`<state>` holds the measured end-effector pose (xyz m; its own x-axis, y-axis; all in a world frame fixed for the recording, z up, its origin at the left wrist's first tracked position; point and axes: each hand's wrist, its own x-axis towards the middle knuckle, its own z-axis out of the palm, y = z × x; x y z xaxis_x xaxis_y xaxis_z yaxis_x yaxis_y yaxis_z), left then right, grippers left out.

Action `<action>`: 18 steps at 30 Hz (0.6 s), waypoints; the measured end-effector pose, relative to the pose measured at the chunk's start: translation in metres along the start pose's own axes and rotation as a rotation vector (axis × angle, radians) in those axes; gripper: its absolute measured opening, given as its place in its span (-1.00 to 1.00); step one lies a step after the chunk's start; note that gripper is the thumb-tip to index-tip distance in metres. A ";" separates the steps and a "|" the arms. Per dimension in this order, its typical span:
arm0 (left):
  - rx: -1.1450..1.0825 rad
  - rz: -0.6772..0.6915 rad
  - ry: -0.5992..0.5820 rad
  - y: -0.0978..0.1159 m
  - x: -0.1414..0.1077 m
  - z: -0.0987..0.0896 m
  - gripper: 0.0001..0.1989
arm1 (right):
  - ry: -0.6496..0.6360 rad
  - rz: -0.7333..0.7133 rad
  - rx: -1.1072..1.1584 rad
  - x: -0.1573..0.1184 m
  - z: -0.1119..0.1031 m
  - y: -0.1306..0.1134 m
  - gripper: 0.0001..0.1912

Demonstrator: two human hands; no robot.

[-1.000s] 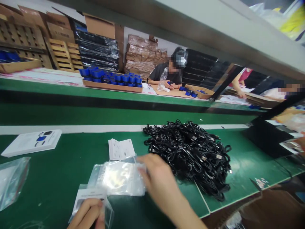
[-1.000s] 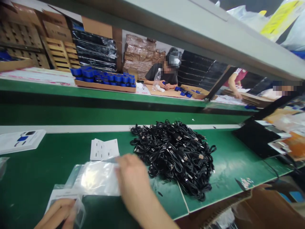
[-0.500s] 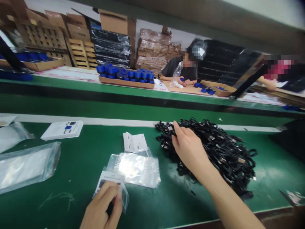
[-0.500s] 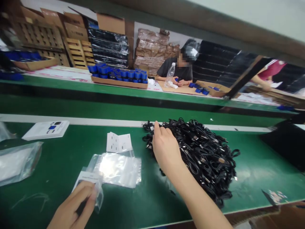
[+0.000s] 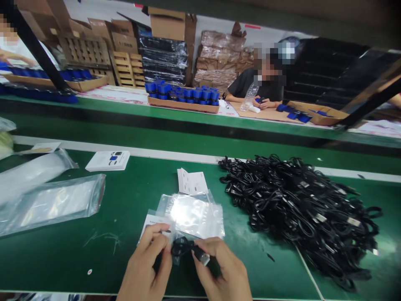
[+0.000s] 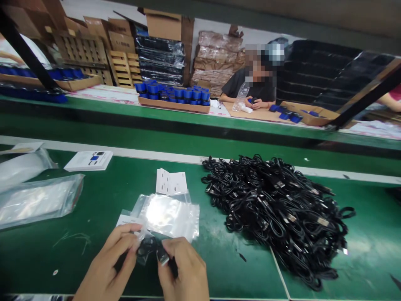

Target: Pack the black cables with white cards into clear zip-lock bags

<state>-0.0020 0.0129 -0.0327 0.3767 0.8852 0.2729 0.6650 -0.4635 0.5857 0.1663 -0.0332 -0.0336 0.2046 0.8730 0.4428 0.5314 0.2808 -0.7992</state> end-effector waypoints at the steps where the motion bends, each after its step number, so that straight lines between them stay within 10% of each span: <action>1: 0.014 0.021 0.015 0.001 -0.001 0.000 -0.82 | 0.006 -0.069 -0.042 -0.002 0.000 0.001 -0.83; 9: 0.118 0.119 0.084 0.012 -0.005 -0.008 -0.86 | 0.086 -0.403 0.034 -0.006 0.019 0.003 -0.79; 18: -0.014 0.045 0.130 0.020 -0.012 0.006 -0.83 | -0.159 0.025 0.108 0.000 0.008 -0.004 -0.74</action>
<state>0.0102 -0.0072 -0.0288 0.3189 0.8616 0.3948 0.6401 -0.5030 0.5808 0.1577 -0.0310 -0.0331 0.0795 0.9299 0.3590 0.4350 0.2917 -0.8519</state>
